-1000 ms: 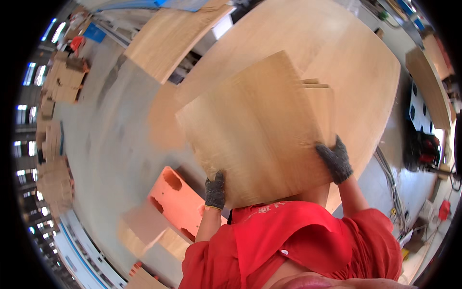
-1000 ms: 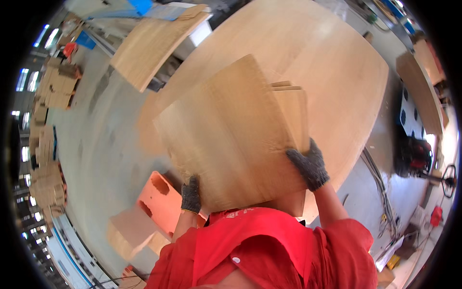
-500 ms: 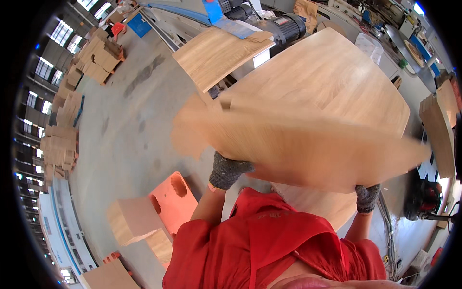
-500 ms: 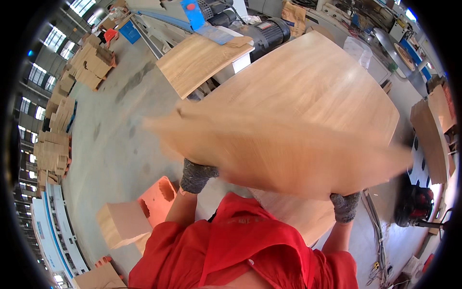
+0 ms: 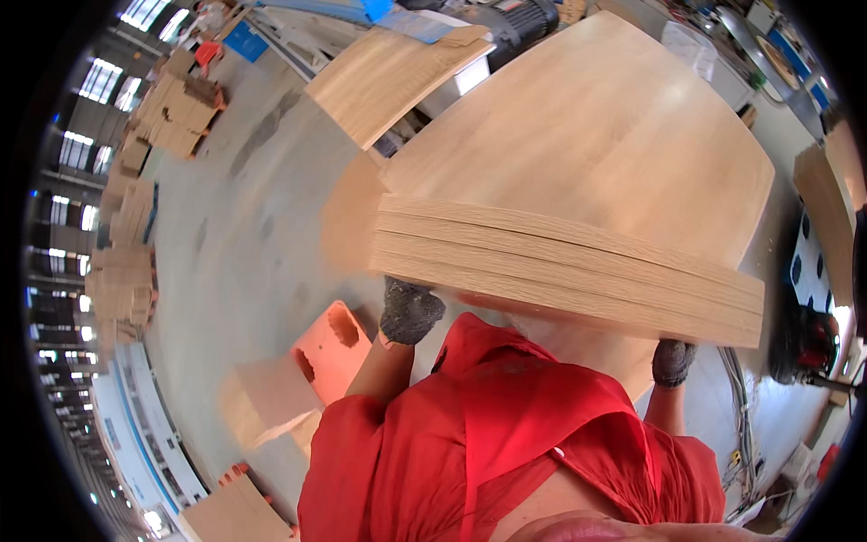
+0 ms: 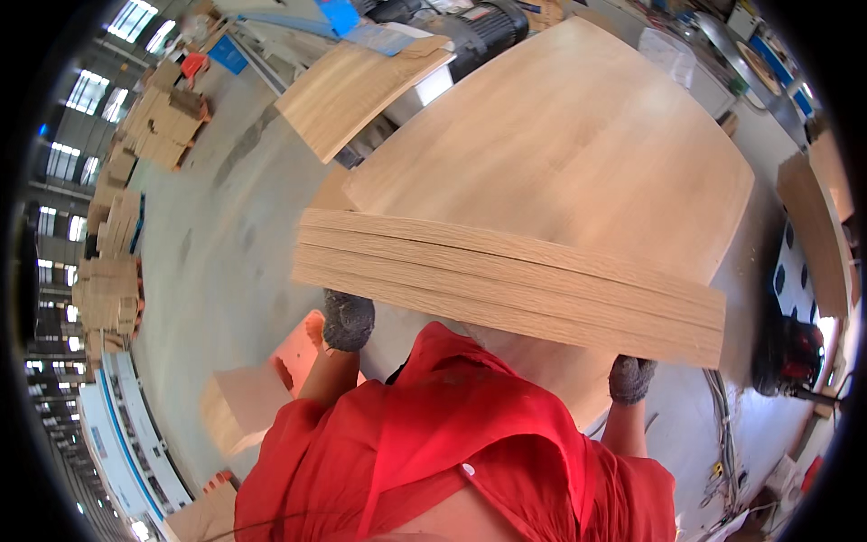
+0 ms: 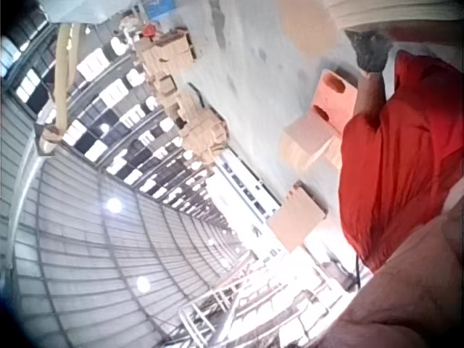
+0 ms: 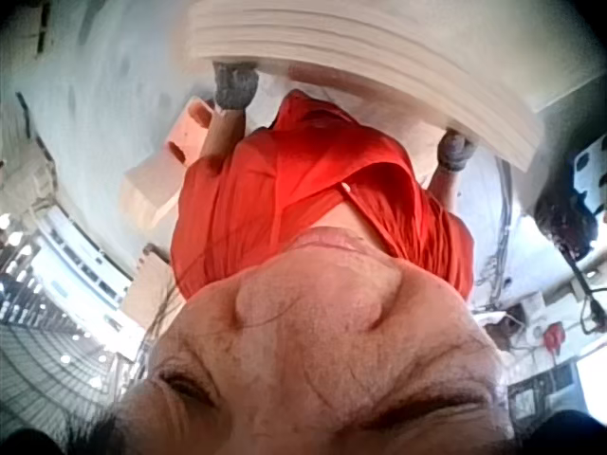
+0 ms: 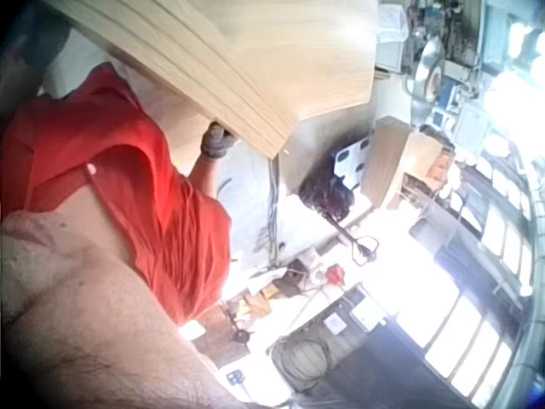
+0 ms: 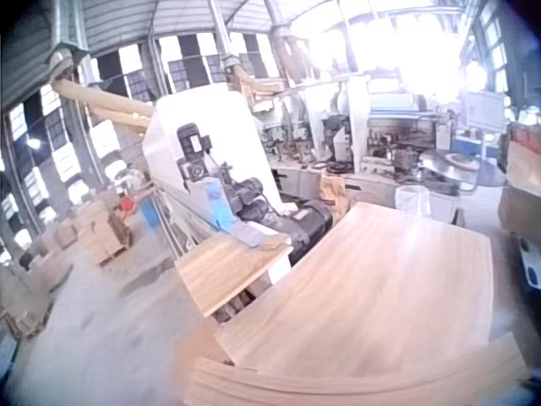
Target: The person repeatedly picks up light-colored wooden panels from a table and stacks them onto an orange pallet on the floor. They handle the panels one at a time, occasionally gathering small stacks to move them between locations within the workshop.
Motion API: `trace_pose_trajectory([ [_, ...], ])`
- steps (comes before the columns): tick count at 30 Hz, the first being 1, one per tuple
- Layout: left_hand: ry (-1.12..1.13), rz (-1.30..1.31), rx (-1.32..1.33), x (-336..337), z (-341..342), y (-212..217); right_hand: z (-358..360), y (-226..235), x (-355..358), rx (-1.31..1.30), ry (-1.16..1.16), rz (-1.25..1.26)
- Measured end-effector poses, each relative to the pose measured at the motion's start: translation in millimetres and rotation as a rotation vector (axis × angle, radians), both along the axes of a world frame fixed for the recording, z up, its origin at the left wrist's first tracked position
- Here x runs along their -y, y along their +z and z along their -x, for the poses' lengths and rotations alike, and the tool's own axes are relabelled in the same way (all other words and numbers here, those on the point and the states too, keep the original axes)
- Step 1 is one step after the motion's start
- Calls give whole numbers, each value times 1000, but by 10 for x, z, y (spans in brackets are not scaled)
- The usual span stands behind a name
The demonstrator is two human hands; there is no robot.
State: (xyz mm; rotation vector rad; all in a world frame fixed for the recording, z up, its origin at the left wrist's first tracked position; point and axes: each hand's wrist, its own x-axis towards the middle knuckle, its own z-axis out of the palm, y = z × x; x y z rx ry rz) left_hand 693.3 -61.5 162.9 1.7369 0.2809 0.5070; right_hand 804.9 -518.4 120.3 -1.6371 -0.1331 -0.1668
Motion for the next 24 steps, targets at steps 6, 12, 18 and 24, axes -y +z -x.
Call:
trace_pose_trajectory([
  [6,-73,288,144,-1096,943,-614,937,-767,-948,269,-18,592],
  [12,-109,278,211,-598,687,-151,649,-971,-639,417,-28,774],
  [18,66,441,-50,584,635,222,620,-379,324,-119,76,1048],
  [24,503,333,-399,407,1692,545,947,643,-682,-400,217,289],
])
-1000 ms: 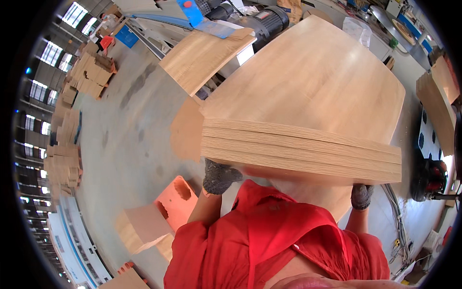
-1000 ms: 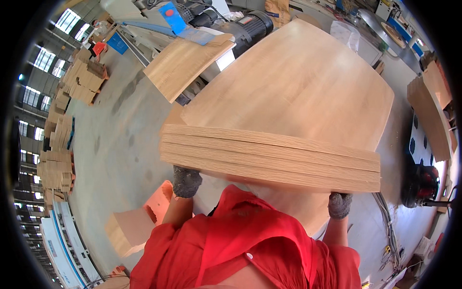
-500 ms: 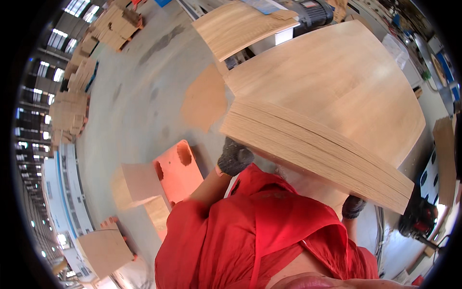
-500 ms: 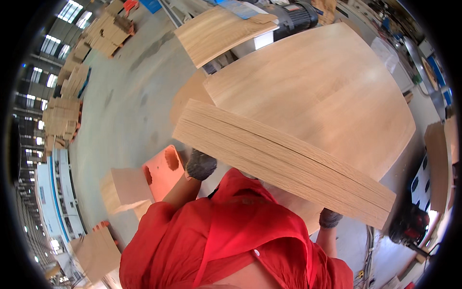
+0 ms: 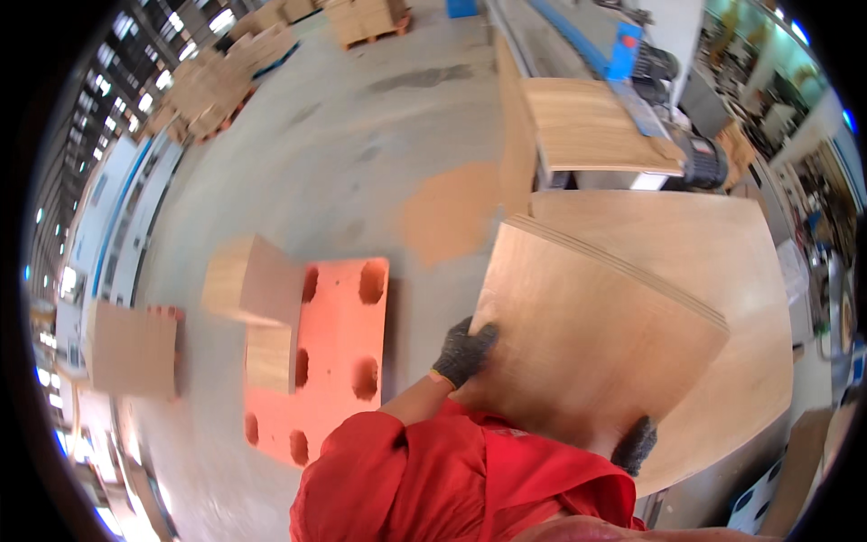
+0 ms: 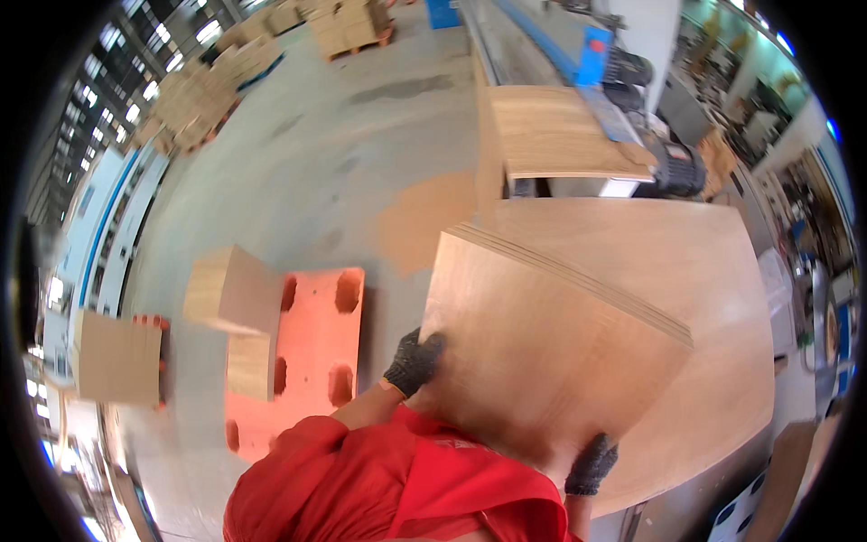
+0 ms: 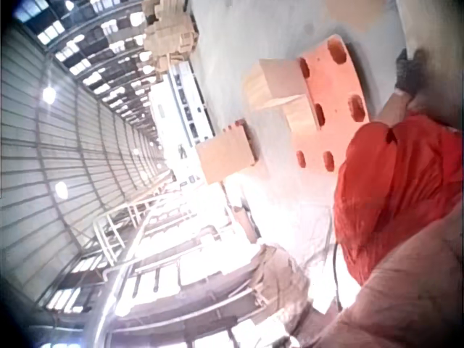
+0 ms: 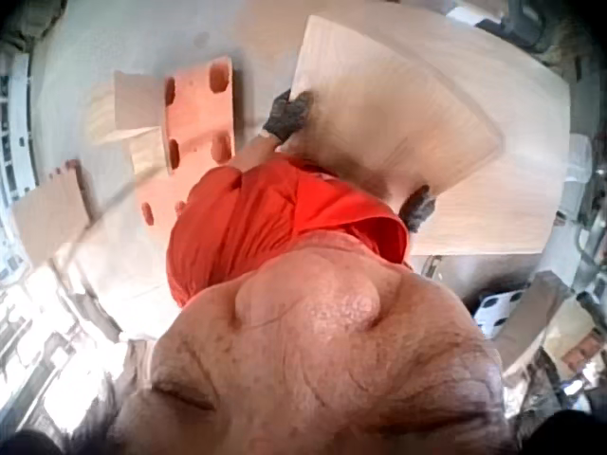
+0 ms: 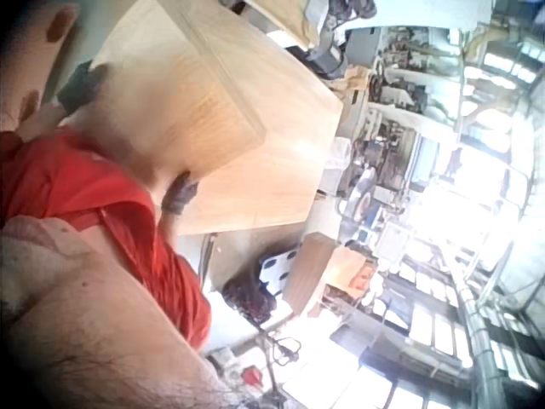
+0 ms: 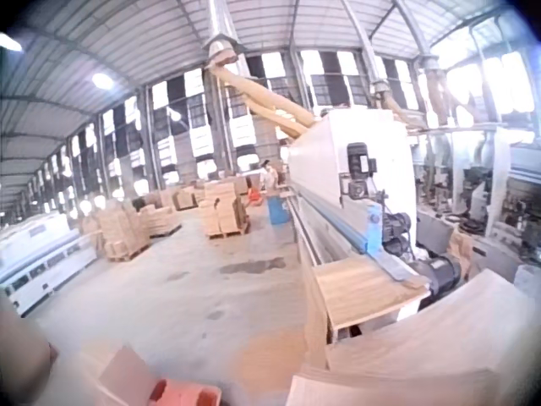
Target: The person repeatedly picks up light-colored wooden panels from a table and stacks them onto an orange pallet on the floor. They handle the panels one at a time, occasionally gathering small stacks to move them between locations within the workshop.
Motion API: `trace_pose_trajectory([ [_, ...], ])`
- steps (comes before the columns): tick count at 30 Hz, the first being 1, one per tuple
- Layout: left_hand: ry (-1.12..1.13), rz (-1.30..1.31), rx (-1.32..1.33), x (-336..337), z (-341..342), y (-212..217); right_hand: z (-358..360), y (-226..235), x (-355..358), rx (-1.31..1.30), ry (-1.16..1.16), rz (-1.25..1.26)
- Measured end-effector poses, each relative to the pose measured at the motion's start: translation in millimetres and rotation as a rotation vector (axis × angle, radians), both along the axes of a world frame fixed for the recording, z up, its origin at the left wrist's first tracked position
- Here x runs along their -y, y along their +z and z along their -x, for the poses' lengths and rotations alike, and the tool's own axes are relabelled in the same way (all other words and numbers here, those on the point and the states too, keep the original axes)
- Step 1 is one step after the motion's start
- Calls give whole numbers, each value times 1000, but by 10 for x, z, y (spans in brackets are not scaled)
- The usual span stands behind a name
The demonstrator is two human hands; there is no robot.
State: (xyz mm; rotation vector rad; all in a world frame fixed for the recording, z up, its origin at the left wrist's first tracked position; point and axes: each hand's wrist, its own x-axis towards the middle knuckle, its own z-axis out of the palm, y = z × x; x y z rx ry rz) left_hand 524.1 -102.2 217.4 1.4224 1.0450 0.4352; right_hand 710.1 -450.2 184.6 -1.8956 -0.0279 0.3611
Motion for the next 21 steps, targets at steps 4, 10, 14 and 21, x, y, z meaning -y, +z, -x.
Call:
trace_pose_trajectory([
  [4,152,41,-107,98,963,-317,187,-277,-598,-23,198,3],
  [10,603,228,-105,357,2255,-259,674,-304,-1549,-9,649,-30],
  [14,932,236,24,379,2960,-295,1262,30,-2512,-53,895,-38],
  [21,1354,446,29,449,3737,737,2048,1238,-4043,-131,1328,144],
])
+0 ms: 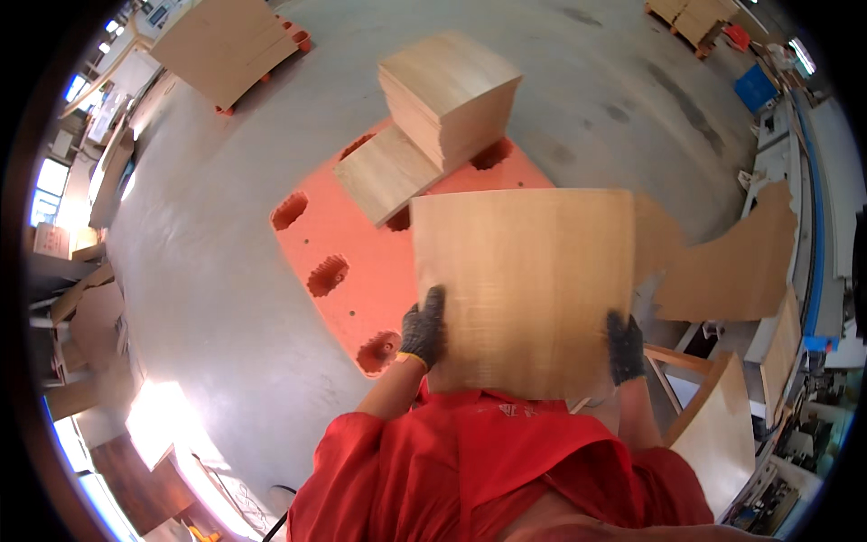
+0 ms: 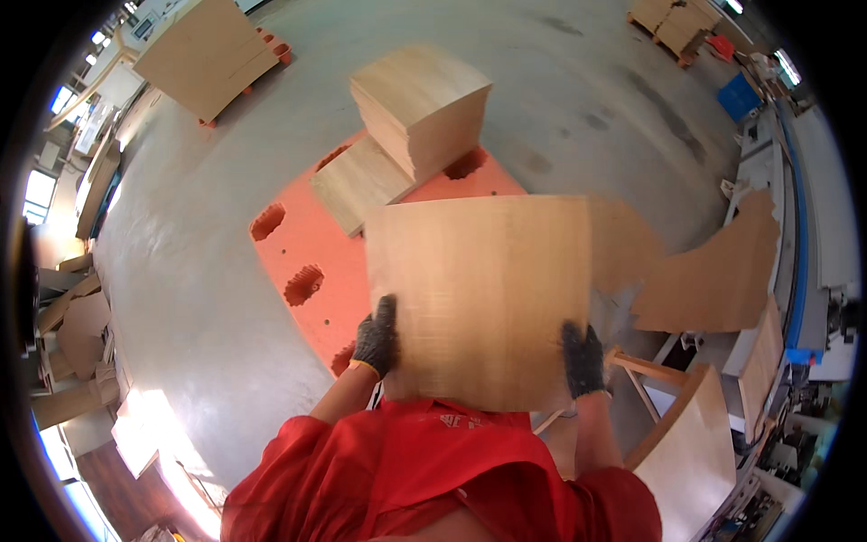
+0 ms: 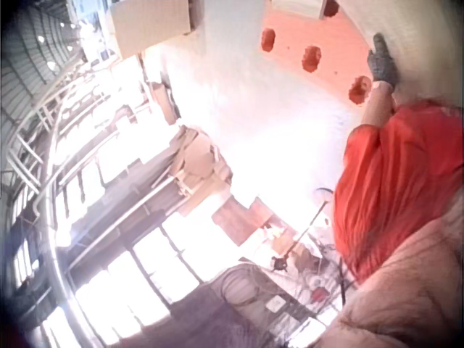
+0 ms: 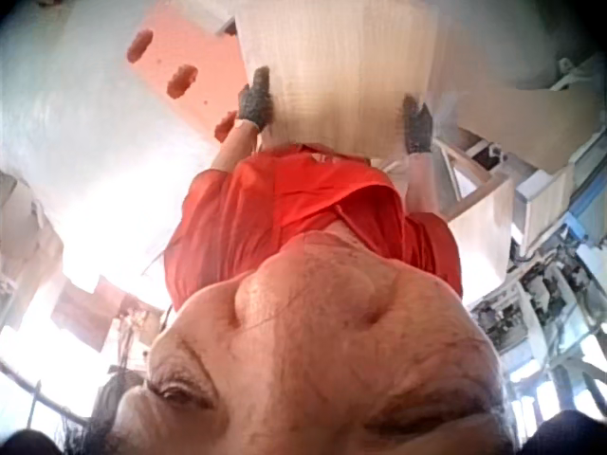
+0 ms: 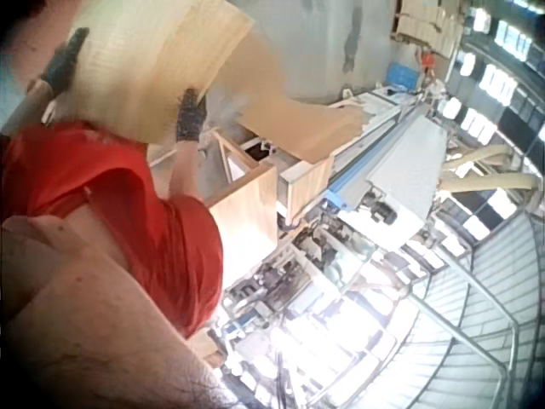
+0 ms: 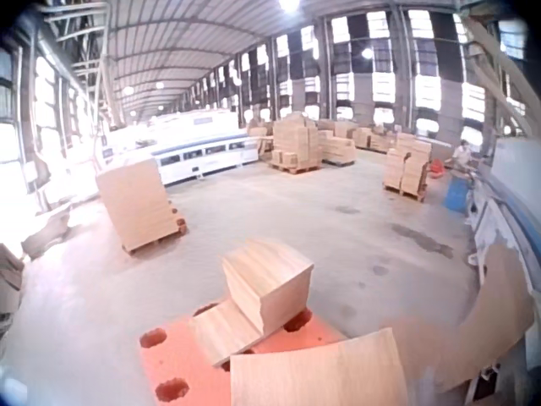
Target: The person repeatedly picks up light-colored wooden panels from a table and stacks them onto an orange pallet on the floor. They handle the panels one at a time, occasionally gathering small stacks to move them between locations within the workshop.
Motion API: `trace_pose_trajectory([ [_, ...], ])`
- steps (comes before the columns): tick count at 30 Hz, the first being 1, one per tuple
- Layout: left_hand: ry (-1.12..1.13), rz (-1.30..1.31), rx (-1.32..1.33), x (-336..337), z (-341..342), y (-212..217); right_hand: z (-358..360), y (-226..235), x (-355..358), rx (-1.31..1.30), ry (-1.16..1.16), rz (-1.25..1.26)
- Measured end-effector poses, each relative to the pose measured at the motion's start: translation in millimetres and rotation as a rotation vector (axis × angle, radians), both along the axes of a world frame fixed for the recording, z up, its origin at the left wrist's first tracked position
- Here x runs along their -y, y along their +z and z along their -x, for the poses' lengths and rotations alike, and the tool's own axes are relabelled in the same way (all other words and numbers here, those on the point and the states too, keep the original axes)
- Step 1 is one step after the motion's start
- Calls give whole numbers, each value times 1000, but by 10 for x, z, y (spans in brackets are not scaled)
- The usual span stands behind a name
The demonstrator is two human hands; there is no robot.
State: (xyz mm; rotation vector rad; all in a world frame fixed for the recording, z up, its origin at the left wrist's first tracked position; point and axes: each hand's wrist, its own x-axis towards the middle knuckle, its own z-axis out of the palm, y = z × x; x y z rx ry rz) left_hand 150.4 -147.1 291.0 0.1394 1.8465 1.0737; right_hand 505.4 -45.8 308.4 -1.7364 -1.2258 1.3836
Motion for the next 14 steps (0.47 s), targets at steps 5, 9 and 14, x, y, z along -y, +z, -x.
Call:
trace_pose_trajectory([
  [5,207,91,-136,396,2603,-1217,3304,-1125,-468,84,456,8],
  [9,273,201,-118,819,2669,-1457,3805,-1659,-643,272,718,-139],
  [14,589,-116,59,1109,2920,-1481,4524,-1474,-786,285,1014,-54],
])
